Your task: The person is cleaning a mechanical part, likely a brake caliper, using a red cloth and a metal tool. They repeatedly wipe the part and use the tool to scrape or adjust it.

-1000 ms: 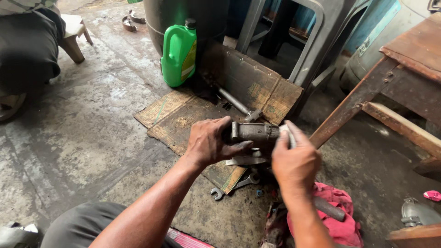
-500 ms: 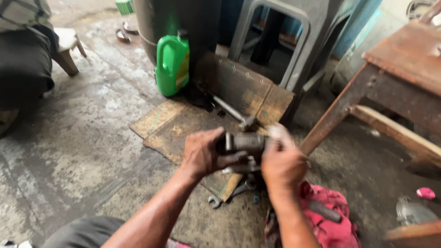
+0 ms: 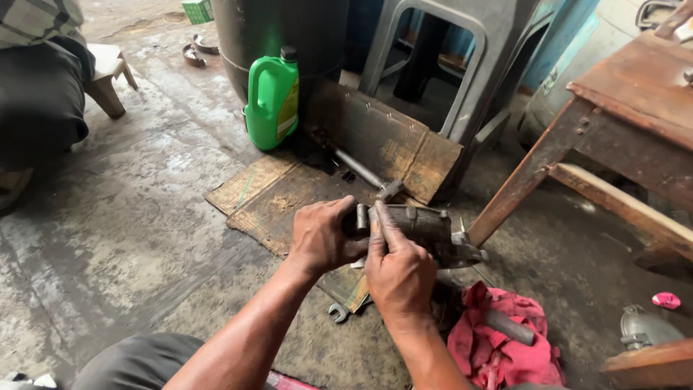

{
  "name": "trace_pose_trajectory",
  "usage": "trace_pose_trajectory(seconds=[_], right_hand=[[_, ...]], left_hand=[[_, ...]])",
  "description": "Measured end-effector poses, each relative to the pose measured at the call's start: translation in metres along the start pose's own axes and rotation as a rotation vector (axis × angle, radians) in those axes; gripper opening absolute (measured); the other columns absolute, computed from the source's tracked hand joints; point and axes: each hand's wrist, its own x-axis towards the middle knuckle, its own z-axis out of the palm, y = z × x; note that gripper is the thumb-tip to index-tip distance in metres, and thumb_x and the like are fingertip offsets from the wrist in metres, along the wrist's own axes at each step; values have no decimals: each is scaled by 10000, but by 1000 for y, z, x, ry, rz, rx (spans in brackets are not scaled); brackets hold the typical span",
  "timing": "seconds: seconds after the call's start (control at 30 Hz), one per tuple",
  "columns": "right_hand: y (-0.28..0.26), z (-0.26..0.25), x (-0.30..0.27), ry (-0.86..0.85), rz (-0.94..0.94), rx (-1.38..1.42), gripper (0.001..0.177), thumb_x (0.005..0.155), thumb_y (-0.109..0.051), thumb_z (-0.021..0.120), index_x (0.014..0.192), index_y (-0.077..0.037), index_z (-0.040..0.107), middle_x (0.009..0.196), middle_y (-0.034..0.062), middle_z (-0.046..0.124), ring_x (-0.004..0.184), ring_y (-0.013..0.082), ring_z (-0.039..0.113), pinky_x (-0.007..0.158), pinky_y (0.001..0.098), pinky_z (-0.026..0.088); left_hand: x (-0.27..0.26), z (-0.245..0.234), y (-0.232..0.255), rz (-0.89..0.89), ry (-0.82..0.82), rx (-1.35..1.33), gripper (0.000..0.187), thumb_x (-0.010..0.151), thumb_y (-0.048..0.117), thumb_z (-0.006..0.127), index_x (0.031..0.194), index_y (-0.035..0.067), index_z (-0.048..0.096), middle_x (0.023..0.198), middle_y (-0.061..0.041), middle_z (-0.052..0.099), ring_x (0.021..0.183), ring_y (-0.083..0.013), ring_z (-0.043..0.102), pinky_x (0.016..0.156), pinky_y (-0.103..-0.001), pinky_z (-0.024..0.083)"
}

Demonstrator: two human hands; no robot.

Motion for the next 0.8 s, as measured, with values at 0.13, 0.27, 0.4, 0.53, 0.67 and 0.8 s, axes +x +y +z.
trace_pose_trajectory(seconds=[0.13,0.27,0.4,0.53,0.67,0.8], right_hand=[[-7,7,-4,41,329,-135,299,966,-334,679,1197,-176,784,766,244,706,694,405,721,572,484,550],[4,0,-5,19,168,-208,318,953,-307,681,1220,-179,797,742,227,713,683,392,728,606,478,561],[-11,4,2,124,43,-62,250,1011,-305,676,1162,-135,781,937,185,760,812,335,769,679,414,608],[-26,8,-2,11,218,-101,284,954,-270,665,1174,-131,778,836,188,751,692,334,761,613,428,596],[-32,3,-1,35,136,-172,258,966,-239,660,1156,-127,794,825,196,746,691,343,754,604,435,591],[-36,9,-8,-1,156,-197,304,979,-220,627,1236,-129,760,771,178,754,624,318,752,557,427,581]], left_hand=[[3,-11,-8,46,37,-34,534,633,500,886,897,105,642,802,-124,706,759,-363,694,672,-463,535],[2,-7,-4,-41,-33,-56,469,663,464,879,866,116,639,777,-108,700,744,-344,701,682,-462,536],[2,-11,-8,40,26,-69,466,652,435,872,889,112,635,790,-114,693,764,-358,694,680,-461,534],[-6,-9,-7,24,38,-67,426,695,418,859,866,113,617,805,-108,692,789,-361,692,677,-468,529],[-5,-10,-8,5,-25,-73,377,653,375,831,849,123,630,762,-100,689,760,-352,695,660,-475,530],[-8,-8,-11,-22,-3,-56,419,698,421,844,833,104,606,772,-113,683,764,-358,688,667,-480,525]])
